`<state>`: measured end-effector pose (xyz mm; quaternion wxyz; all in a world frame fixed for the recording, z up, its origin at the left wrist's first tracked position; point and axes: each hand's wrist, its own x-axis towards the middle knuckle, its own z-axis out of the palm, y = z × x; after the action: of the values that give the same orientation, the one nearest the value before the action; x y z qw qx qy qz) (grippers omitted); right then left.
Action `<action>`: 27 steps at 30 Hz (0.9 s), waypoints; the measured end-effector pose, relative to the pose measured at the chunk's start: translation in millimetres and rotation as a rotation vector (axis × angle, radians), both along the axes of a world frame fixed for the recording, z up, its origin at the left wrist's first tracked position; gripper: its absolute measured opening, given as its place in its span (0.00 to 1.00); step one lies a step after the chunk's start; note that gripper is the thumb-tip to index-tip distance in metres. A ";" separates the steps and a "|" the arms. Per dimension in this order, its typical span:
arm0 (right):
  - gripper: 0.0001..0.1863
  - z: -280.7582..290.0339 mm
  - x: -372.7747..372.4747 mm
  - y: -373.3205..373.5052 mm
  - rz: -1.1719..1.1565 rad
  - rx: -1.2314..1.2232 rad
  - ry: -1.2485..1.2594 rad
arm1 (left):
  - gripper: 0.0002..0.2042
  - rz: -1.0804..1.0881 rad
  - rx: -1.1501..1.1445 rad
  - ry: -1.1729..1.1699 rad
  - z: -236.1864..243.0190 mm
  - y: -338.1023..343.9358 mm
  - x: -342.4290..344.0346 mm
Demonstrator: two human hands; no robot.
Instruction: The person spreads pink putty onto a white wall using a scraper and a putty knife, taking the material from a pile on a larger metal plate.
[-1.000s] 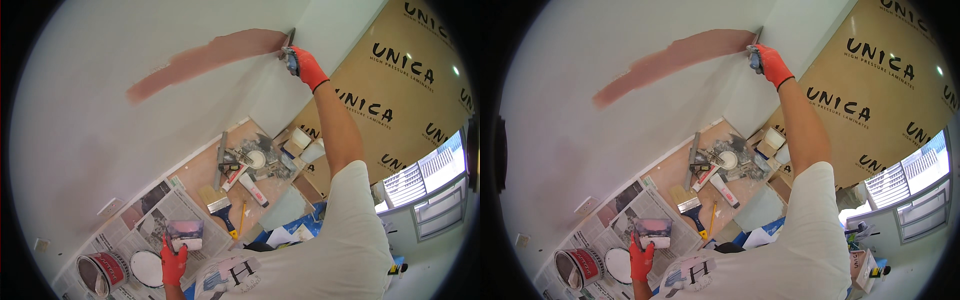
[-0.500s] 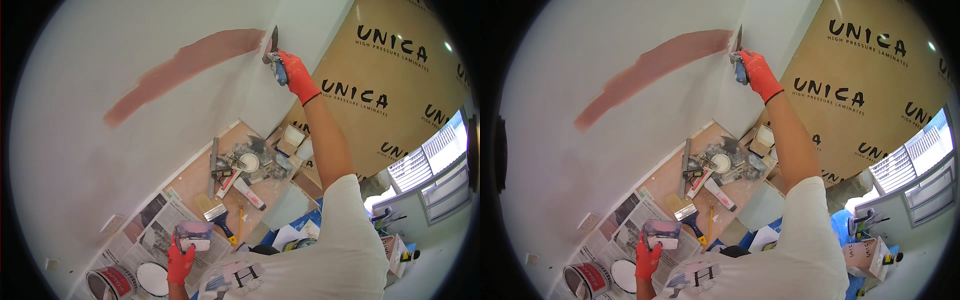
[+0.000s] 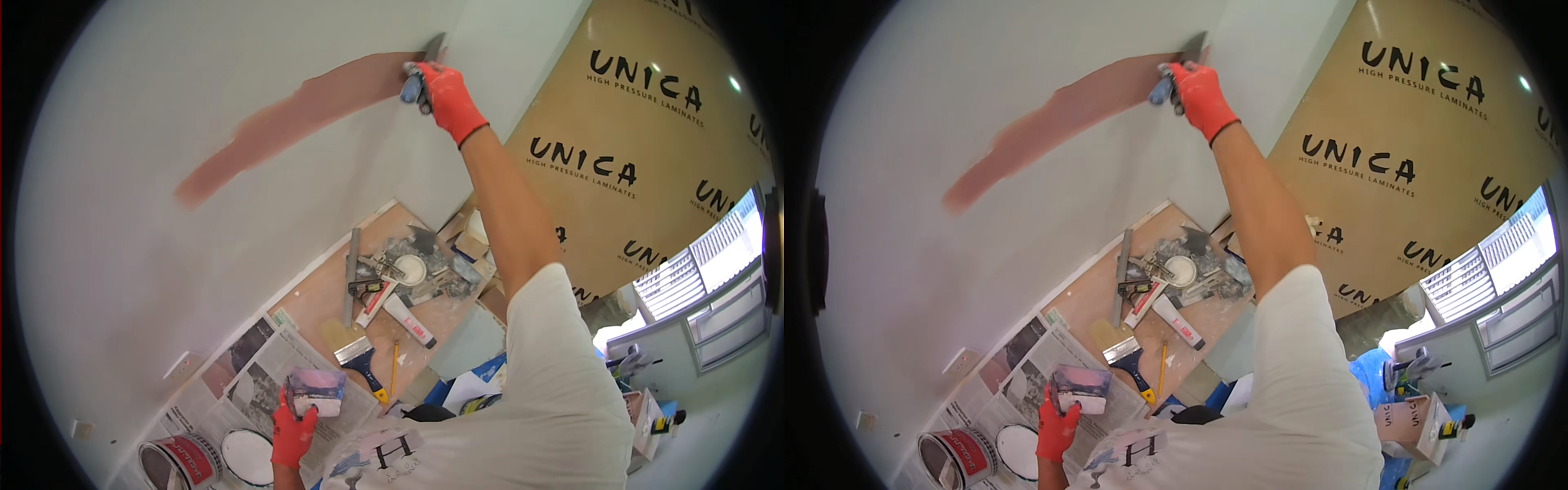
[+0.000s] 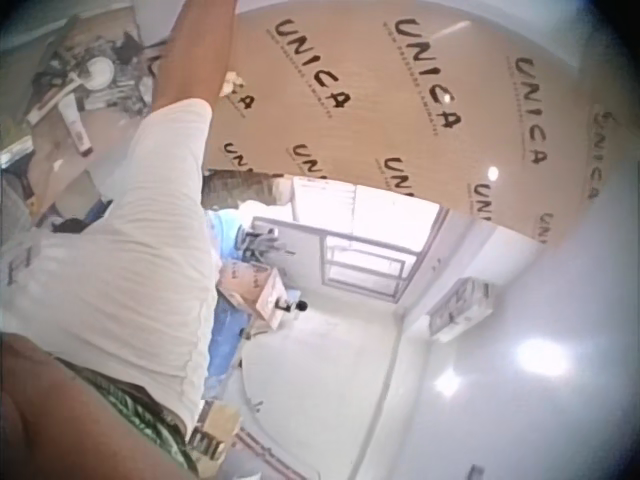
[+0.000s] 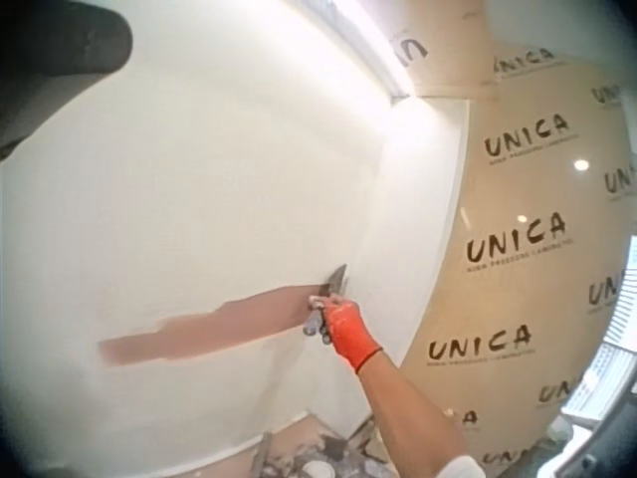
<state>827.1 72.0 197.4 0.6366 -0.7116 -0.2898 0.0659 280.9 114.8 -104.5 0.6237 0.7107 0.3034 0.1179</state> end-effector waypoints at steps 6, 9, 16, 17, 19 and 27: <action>0.16 -17.3 12.2 -74.0 0.039 0.107 0.072 | 0.37 -0.117 0.169 0.036 25.3 3.4 21.1; 0.15 -6.7 33.5 -82.5 0.054 0.031 0.031 | 0.36 -0.083 0.102 -0.016 24.3 -1.0 26.7; 0.16 4.5 38.6 -45.0 0.054 -0.079 -0.004 | 0.35 -0.024 0.060 0.031 32.0 -0.2 16.5; 0.16 4.1 34.6 -40.6 0.056 -0.068 -0.022 | 0.36 -0.027 0.083 0.035 26.7 1.4 10.6; 0.16 3.4 25.9 -34.7 0.053 -0.045 -0.061 | 0.38 -0.040 0.131 0.039 17.2 5.6 1.5; 0.15 -4.8 -39.7 -1.2 0.164 0.038 0.042 | 0.38 -0.036 0.014 -0.042 11.1 15.2 -31.0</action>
<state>787.5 70.7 192.6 0.6483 -0.6719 -0.3347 0.1271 249.8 130.0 -93.5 0.6268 0.7178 0.2767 0.1238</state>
